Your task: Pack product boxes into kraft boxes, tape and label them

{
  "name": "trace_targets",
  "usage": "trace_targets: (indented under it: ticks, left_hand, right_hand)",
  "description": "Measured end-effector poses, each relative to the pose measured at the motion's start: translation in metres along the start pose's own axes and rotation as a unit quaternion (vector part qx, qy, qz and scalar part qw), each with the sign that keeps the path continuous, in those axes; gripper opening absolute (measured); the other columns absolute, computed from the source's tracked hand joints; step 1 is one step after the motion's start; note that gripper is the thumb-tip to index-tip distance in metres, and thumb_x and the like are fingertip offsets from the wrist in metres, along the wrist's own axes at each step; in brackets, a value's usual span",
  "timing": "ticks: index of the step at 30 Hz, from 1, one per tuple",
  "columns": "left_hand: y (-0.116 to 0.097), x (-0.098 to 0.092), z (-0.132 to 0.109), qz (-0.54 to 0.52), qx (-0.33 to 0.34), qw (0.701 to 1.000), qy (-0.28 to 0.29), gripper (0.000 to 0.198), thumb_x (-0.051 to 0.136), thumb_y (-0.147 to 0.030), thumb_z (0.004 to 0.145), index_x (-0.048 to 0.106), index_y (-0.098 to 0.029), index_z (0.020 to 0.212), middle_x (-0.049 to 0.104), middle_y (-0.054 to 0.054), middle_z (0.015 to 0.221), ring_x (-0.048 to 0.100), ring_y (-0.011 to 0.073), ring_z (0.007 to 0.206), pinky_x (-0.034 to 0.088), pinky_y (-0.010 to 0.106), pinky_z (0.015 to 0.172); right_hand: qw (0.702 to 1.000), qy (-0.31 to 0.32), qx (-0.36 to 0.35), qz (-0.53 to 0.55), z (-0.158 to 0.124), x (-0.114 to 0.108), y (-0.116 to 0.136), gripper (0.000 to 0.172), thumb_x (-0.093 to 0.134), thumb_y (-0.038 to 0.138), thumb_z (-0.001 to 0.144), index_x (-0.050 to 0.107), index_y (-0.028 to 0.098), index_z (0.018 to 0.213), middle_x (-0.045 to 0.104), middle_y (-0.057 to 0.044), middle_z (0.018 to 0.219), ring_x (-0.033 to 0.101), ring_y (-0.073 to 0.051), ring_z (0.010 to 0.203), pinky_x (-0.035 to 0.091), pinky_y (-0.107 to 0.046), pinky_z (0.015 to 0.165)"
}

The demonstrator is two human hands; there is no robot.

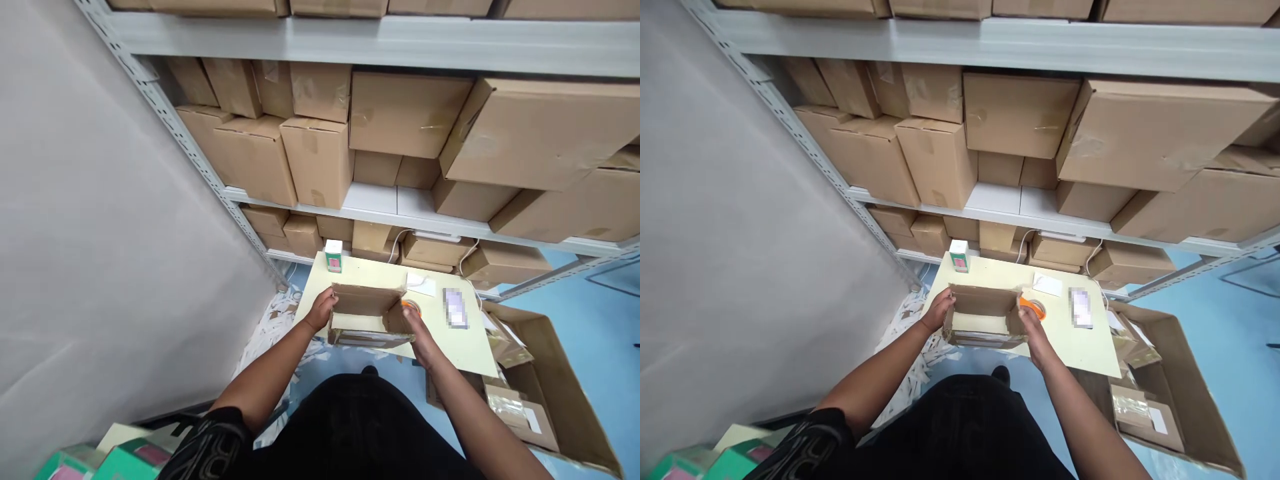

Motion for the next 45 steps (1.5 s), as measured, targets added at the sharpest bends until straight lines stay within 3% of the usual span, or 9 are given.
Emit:
trace_targets:
  ticks: [3,6,10,15,20,29,35,40,45]
  left_hand:
    - [0.010,0.003,0.014,0.144,0.036,0.989,-0.012,0.025,0.043,-0.029,0.096,0.066,-0.018,0.097,0.065,0.009,0.102,0.058,0.0259,0.102,0.047,0.043,0.098]
    - [0.018,0.001,0.018,0.246,0.058,0.967,-0.025,0.031,0.047,-0.023,0.094,0.064,-0.019,0.119,0.061,0.011,0.120,0.054,0.0265,0.118,0.043,0.046,0.108]
    - [0.023,-0.005,0.019,0.253,0.047,0.966,-0.018,0.046,0.053,-0.023,0.094,0.053,-0.019,0.140,0.055,0.013,0.135,0.058,0.0233,0.113,0.050,0.042,0.102]
    - [0.002,-0.014,0.018,0.227,0.096,0.963,0.107,0.046,0.048,-0.038,0.102,0.054,-0.022,0.144,0.055,0.012,0.145,0.049,0.0264,0.136,0.041,0.044,0.117]
    - [0.002,-0.029,0.007,0.308,0.114,0.909,0.256,0.087,0.069,-0.068,0.084,0.045,-0.024,0.154,0.041,0.013,0.162,0.034,0.0362,0.149,0.033,0.051,0.122]
    - [0.006,-0.035,0.029,0.313,0.164,0.924,0.145,0.035,0.067,-0.043,0.091,0.067,-0.020,0.118,0.068,0.012,0.120,0.057,0.0305,0.119,0.047,0.047,0.107]
    - [0.009,-0.027,0.044,0.319,0.127,0.936,0.081,0.024,0.066,-0.035,0.091,0.068,-0.021,0.110,0.070,0.011,0.109,0.059,0.0296,0.113,0.051,0.045,0.100]
    - [0.009,-0.024,0.041,0.312,0.106,0.940,0.089,0.022,0.064,-0.038,0.093,0.071,-0.022,0.106,0.074,0.010,0.111,0.061,0.0296,0.119,0.048,0.045,0.107]
    - [0.007,-0.022,0.040,0.329,0.094,0.931,0.125,0.023,0.059,-0.036,0.097,0.072,-0.021,0.109,0.075,0.010,0.116,0.058,0.0293,0.130,0.045,0.045,0.113]
  right_hand:
    - [0.999,0.026,0.031,-0.028,0.021,0.003,-0.025,0.056,0.067,0.059,0.083,0.059,0.024,0.125,0.069,-0.011,0.125,0.066,-0.030,0.113,0.054,-0.043,0.095]
    - [0.996,0.000,-0.009,-0.087,0.033,0.008,-0.041,0.059,0.070,0.051,0.079,0.055,0.022,0.128,0.065,-0.012,0.126,0.062,-0.031,0.117,0.049,-0.046,0.102]
    - [0.990,-0.053,-0.014,-0.128,0.048,0.014,-0.057,0.050,0.068,0.045,0.077,0.055,0.021,0.119,0.064,-0.009,0.113,0.063,-0.027,0.102,0.051,-0.044,0.096]
    - [0.988,-0.103,0.007,-0.112,0.075,0.024,-0.055,0.055,0.066,0.040,0.072,0.057,0.021,0.123,0.068,-0.007,0.107,0.065,-0.028,0.100,0.052,-0.042,0.092]
    - [0.993,-0.104,0.061,-0.019,0.088,0.038,-0.045,0.063,0.073,0.037,0.067,0.064,0.027,0.128,0.075,-0.006,0.104,0.070,-0.029,0.094,0.056,-0.038,0.081]
    - [0.990,-0.005,0.097,0.106,0.047,0.044,-0.038,0.074,0.047,0.064,0.088,0.054,0.023,0.150,0.064,-0.010,0.143,0.062,-0.032,0.129,0.057,-0.042,0.092]
    - [0.990,-0.105,0.026,-0.089,0.035,0.033,-0.036,0.075,0.044,0.072,0.095,0.047,0.028,0.155,0.057,-0.011,0.151,0.050,-0.031,0.142,0.045,-0.052,0.114]
    - [0.976,-0.058,-0.119,-0.173,0.031,0.042,-0.020,0.060,0.042,0.063,0.101,0.065,0.023,0.138,0.055,-0.012,0.152,0.045,-0.030,0.145,0.030,-0.055,0.124]
    - [0.963,-0.074,-0.134,-0.220,0.034,0.043,-0.022,0.053,0.046,0.057,0.101,0.062,0.020,0.136,0.058,-0.015,0.146,0.049,-0.030,0.140,0.037,-0.055,0.120]
Point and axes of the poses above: each hand's wrist, its own z-axis towards the middle knuckle, its own x-axis out of the palm, y = z × x, the point moved 7 cm from there along z, towards the middle knuckle
